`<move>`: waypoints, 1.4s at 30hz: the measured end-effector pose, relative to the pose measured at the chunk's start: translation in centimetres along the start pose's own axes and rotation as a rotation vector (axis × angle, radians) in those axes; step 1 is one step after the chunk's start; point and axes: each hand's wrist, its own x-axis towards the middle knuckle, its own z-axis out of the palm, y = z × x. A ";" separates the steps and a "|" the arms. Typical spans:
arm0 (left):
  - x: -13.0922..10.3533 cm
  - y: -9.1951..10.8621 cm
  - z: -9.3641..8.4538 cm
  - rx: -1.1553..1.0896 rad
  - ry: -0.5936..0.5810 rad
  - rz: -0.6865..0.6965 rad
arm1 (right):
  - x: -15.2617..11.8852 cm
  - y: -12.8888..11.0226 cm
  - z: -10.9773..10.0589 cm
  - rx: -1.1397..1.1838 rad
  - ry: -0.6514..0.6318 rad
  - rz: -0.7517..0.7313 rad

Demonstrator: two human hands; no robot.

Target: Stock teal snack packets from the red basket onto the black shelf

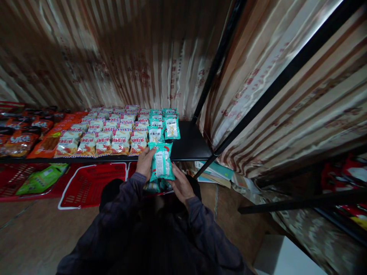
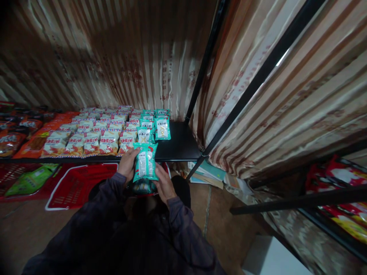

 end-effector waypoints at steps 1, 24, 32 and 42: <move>-0.1 -0.1 -0.1 0.008 -0.007 -0.003 | 0.2 -0.4 -0.1 -0.023 0.014 -0.013; -2.3 -1.9 -2.5 0.230 -0.339 -0.192 | 4.4 -3.0 -0.7 0.072 0.333 -0.114; -2.6 -2.2 -2.4 0.212 -0.321 -0.151 | 4.6 -2.8 -0.9 0.055 0.430 -0.115; -1.2 -2.0 -1.9 0.155 -0.089 -0.073 | 2.6 -2.2 0.1 -0.101 0.181 0.005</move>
